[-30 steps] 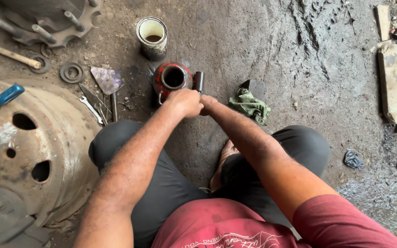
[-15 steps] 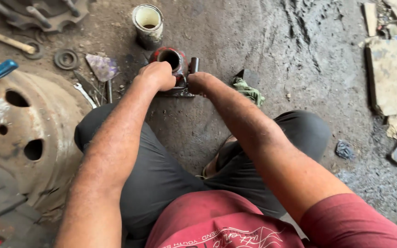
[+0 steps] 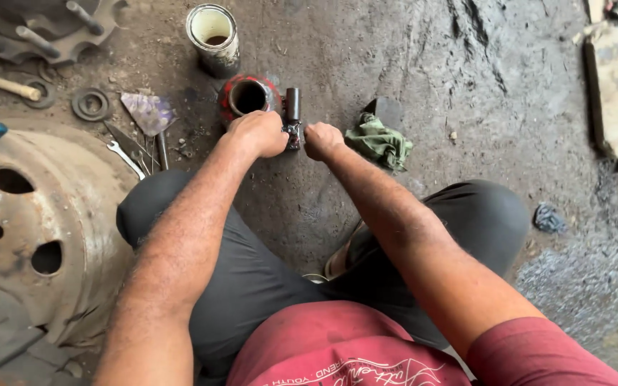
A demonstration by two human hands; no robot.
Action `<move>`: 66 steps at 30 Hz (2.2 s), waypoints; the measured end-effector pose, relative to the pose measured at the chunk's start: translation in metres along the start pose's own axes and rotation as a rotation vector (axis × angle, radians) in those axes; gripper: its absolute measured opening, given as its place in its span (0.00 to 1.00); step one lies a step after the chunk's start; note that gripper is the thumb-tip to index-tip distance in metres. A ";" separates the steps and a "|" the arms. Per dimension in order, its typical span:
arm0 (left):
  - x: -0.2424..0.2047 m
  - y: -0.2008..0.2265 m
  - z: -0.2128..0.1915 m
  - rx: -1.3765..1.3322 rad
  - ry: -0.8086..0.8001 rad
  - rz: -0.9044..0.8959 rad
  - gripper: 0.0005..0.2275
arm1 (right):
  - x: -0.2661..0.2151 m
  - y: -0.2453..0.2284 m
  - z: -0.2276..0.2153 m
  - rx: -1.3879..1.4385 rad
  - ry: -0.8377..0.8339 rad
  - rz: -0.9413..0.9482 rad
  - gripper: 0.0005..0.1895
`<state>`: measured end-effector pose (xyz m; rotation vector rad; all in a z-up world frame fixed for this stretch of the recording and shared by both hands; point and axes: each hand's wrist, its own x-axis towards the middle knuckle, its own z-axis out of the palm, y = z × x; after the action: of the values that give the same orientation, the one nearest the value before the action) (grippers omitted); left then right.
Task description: Cleaning and reassembling a red hydraulic bottle jack on a workshop floor.
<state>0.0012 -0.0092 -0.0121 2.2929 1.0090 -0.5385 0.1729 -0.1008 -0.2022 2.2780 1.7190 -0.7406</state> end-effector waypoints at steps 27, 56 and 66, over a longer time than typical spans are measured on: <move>0.013 -0.009 0.029 0.083 -0.043 0.119 0.15 | 0.019 -0.037 0.009 0.357 0.185 0.074 0.21; 0.055 -0.004 0.038 -0.821 -0.198 0.009 0.18 | 0.024 0.028 0.035 0.045 0.456 -0.559 0.23; 0.057 -0.027 0.048 -1.409 -0.099 -0.101 0.18 | -0.002 -0.001 0.005 0.270 0.306 -0.233 0.44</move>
<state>0.0111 0.0053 -0.0896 0.9504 0.9590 0.0841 0.1706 -0.1042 -0.2056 2.5031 2.1706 -0.7371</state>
